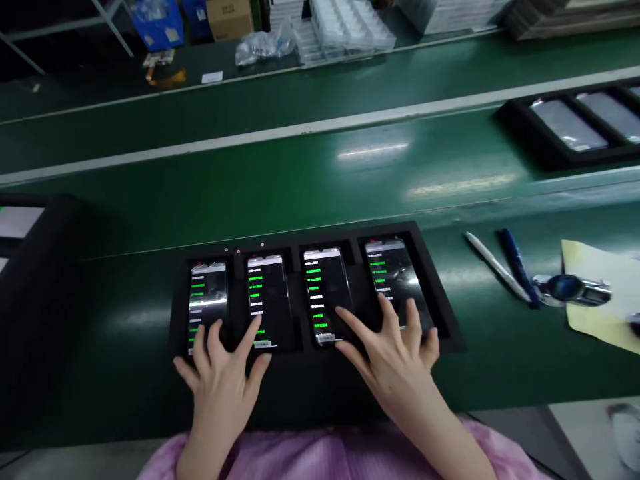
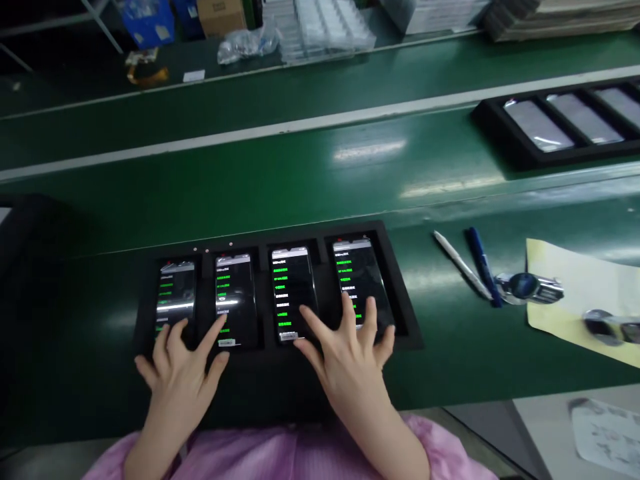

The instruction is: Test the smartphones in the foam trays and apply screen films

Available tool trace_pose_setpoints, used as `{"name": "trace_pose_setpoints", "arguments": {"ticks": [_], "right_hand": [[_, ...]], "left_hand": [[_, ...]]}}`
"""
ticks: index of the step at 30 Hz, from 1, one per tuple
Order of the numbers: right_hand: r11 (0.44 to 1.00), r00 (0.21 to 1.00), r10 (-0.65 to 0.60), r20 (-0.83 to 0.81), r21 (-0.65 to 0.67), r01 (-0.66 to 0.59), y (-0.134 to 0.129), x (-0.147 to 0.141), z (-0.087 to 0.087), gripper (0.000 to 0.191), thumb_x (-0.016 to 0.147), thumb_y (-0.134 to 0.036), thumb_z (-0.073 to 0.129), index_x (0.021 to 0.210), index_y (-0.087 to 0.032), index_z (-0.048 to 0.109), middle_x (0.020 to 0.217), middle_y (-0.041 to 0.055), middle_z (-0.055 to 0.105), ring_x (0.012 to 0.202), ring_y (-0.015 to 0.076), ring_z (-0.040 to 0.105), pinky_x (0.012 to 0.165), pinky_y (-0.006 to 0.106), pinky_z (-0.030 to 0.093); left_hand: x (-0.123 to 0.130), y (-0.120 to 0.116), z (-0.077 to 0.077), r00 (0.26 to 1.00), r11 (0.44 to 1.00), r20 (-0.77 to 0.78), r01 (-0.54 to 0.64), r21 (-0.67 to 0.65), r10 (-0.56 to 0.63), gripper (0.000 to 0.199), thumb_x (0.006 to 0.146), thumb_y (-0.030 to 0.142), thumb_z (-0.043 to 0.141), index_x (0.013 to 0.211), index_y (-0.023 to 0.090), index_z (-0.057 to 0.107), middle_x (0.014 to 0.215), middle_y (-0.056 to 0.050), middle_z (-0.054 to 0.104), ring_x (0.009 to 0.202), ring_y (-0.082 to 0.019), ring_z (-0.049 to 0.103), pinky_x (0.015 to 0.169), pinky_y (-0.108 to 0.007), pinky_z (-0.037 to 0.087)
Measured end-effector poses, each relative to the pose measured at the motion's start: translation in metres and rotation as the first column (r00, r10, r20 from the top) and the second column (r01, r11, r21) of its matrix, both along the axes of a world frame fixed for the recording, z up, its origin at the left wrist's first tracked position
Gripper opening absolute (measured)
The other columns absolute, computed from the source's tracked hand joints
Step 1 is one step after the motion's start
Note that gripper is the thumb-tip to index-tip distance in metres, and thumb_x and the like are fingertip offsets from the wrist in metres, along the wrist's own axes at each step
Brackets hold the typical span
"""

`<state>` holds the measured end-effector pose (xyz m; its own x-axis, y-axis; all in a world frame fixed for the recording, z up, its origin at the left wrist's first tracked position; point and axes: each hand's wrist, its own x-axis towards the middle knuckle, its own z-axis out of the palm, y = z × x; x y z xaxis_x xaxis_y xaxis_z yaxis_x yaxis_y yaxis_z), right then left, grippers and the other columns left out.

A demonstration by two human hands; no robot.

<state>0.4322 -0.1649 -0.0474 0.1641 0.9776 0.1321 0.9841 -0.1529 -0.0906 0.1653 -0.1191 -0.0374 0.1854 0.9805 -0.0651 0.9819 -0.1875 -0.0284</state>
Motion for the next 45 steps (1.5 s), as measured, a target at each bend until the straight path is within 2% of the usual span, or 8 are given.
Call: {"name": "trace_pose_setpoints", "arguments": {"ticks": [10, 14, 18, 22, 28, 36, 42, 45], "right_hand": [[0.993, 0.989, -0.088, -0.120, -0.087, 0.078, 0.089, 0.020, 0.007, 0.049, 0.102, -0.067, 0.053, 0.145, -0.047, 0.063, 0.158, 0.0180, 0.046, 0.152, 0.0627, 0.025, 0.093, 0.098, 0.031], [0.991, 0.970, 0.019, -0.240, 0.130, 0.013, 0.068, 0.053, 0.031, 0.045, 0.107, -0.055, 0.049, 0.147, -0.038, 0.063, 0.148, 0.0151, 0.056, 0.151, 0.0477, 0.039, 0.112, 0.082, 0.037], [0.859, 0.948, 0.057, -0.314, 0.499, 0.114, 0.028, 0.099, 0.051, 0.032, 0.108, -0.033, 0.049, 0.130, -0.025, 0.071, 0.130, 0.0119, 0.069, 0.127, 0.0298, 0.064, 0.110, 0.051, 0.050], [0.903, 0.912, 0.114, -0.394, 0.424, 0.070, -0.001, 0.115, 0.029, 0.028, 0.107, -0.025, 0.049, 0.119, -0.024, 0.074, 0.118, 0.0084, 0.073, 0.107, 0.0231, 0.072, 0.092, 0.038, 0.057], [0.933, 0.921, 0.138, -0.365, 0.359, 0.003, -0.009, 0.104, -0.014, 0.031, 0.104, -0.025, 0.050, 0.116, -0.025, 0.078, 0.126, 0.0100, 0.071, 0.116, 0.0266, 0.067, 0.099, 0.046, 0.055], [0.944, 0.954, 0.156, -0.255, 0.324, -0.068, -0.008, 0.104, -0.017, 0.037, 0.105, -0.026, 0.047, 0.128, -0.028, 0.075, 0.136, 0.0106, 0.066, 0.123, 0.0292, 0.062, 0.102, 0.050, 0.051], [0.949, 0.967, 0.150, -0.208, 0.305, -0.081, 0.001, 0.099, -0.017, 0.042, 0.108, -0.033, 0.048, 0.145, -0.027, 0.065, 0.157, 0.0139, 0.052, 0.136, 0.0362, 0.053, 0.110, 0.056, 0.044], [0.948, 0.974, 0.127, -0.186, 0.311, -0.064, -0.001, 0.098, -0.016, 0.047, 0.106, -0.037, 0.051, 0.153, -0.036, 0.058, 0.166, 0.0115, 0.043, 0.140, 0.0424, 0.051, 0.112, 0.063, 0.039]], "left_hand": [[0.025, 0.086, 0.014, 0.987, 0.990, 0.105, -0.117, -0.073, 0.124, 0.047, 0.108, 0.058, 0.039, 0.152, 0.051, 0.052, 0.158, -0.014, 0.036, 0.158, -0.051, 0.019, 0.109, -0.096, 0.017], [-0.006, 0.076, 0.023, 0.964, 0.983, 0.248, -0.129, 0.134, 0.093, 0.052, 0.108, 0.056, 0.038, 0.154, 0.041, 0.054, 0.161, -0.014, 0.039, 0.158, -0.052, 0.022, 0.116, -0.091, 0.020], [-0.064, 0.056, 0.031, 0.919, 0.826, 0.392, -0.187, 0.531, -0.044, 0.057, 0.101, 0.059, 0.053, 0.155, 0.042, 0.052, 0.172, 0.000, 0.034, 0.157, -0.047, 0.030, 0.128, -0.073, 0.022], [-0.100, 0.039, 0.021, 0.860, 0.897, 0.501, -0.293, 0.332, 0.096, 0.054, 0.101, 0.061, 0.052, 0.154, 0.059, 0.045, 0.168, 0.012, 0.042, 0.152, -0.046, 0.041, 0.123, -0.078, 0.033], [-0.090, 0.045, -0.010, 0.823, 0.920, 0.540, -0.335, 0.204, 0.180, 0.053, 0.103, 0.059, 0.046, 0.156, 0.051, 0.047, 0.159, 0.007, 0.055, 0.149, -0.043, 0.048, 0.123, -0.077, 0.040], [-0.082, 0.046, -0.018, 0.818, 0.897, 0.570, -0.305, 0.319, 0.076, 0.048, 0.106, 0.048, 0.049, 0.153, 0.053, 0.049, 0.157, 0.013, 0.056, 0.149, -0.036, 0.049, 0.128, -0.065, 0.040], [-0.088, 0.051, -0.025, 0.836, 0.891, 0.547, -0.284, 0.354, 0.049, 0.050, 0.106, 0.049, 0.047, 0.138, 0.014, 0.064, 0.142, -0.017, 0.064, 0.142, -0.036, 0.055, 0.125, -0.060, 0.042], [-0.089, 0.048, -0.024, 0.857, 0.894, 0.515, -0.251, 0.371, 0.027, 0.047, 0.107, 0.046, 0.044, 0.136, 0.013, 0.063, 0.138, -0.018, 0.065, 0.138, -0.030, 0.058, 0.123, -0.053, 0.045]]}}
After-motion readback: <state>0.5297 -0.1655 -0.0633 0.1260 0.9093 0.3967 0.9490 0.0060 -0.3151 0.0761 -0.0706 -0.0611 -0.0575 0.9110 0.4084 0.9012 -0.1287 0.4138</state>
